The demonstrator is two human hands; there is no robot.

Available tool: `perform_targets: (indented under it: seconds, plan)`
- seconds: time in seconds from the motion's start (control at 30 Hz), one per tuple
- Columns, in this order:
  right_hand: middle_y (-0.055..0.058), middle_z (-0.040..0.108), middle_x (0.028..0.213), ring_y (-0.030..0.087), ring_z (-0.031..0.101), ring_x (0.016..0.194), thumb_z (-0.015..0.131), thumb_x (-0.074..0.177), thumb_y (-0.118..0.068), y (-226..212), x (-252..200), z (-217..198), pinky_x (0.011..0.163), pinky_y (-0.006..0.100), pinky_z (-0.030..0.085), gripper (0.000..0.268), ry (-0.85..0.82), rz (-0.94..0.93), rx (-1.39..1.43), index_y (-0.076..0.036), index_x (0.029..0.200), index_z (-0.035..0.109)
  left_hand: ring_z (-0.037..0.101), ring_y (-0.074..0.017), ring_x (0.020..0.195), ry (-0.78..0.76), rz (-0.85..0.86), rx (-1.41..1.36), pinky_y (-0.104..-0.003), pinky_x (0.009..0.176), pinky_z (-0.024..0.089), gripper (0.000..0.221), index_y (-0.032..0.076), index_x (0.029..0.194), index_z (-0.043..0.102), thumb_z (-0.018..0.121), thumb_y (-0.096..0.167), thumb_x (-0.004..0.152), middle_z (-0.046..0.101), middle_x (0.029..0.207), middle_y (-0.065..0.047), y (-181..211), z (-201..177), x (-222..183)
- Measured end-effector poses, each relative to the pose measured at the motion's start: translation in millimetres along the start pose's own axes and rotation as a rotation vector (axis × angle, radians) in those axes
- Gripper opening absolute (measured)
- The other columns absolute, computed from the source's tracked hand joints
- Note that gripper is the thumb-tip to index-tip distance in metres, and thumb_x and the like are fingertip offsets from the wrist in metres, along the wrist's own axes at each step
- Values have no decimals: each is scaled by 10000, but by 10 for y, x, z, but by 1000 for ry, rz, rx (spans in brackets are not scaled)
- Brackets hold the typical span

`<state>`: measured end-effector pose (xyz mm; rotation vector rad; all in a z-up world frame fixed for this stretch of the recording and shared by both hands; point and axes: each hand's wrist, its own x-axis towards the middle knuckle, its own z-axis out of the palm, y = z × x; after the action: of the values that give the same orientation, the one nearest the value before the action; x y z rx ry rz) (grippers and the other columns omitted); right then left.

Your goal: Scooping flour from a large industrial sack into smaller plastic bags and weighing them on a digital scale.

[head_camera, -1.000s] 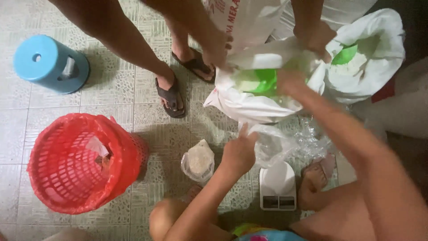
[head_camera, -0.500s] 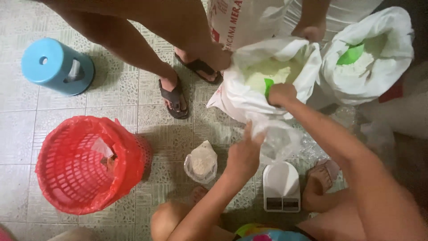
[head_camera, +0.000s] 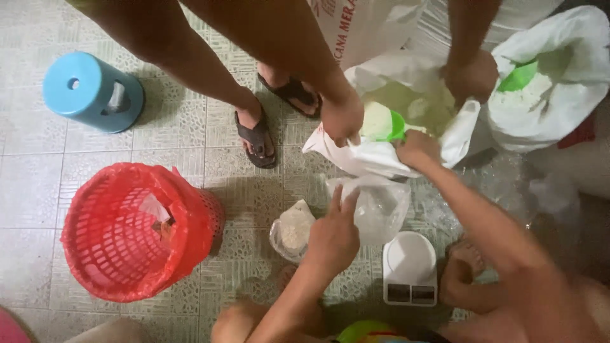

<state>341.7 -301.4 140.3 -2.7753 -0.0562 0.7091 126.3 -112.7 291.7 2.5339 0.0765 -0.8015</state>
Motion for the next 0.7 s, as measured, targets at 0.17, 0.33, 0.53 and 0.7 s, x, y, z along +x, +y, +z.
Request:
perform_targets:
  seconds: [0.17,0.33,0.53,0.7]
  plan:
    - [209,717,797,495,739,856,597,933,-221,-250,277,238,780,575,580,283,65,2,101,14,945,753,718,-445,1011,35,39,-20,-510,783,627,667,174,1590,346,506,30,958,170,1684,-243,133,-174,-56]
    - [274,755,975,521,721,1010,577,930,-167,-204,65,-73,827,628,556,325,30,-53,3,44,1092,764,559,-406,1319,220,-3,-99,-504,961,576,640,131,1547,454,512,-16,926,450,1570,-172,-27,-168,30]
    - [244,756,981,493,724,1020,552,948,-245,33,34,-100,832,596,547,389,41,-36,5,10,1168,746,615,-452,1228,412,104,-160,-547,935,570,635,145,1492,538,565,1,874,541,1470,-206,-335,-301,29]
    - [237,714,911,449,705,942,547,1005,-263,341,-153,-407,775,568,522,369,66,-85,21,27,1141,730,536,-447,1342,518,111,-373,-464,1040,516,495,73,1353,673,547,-46,889,532,1474,-258,-413,-285,108]
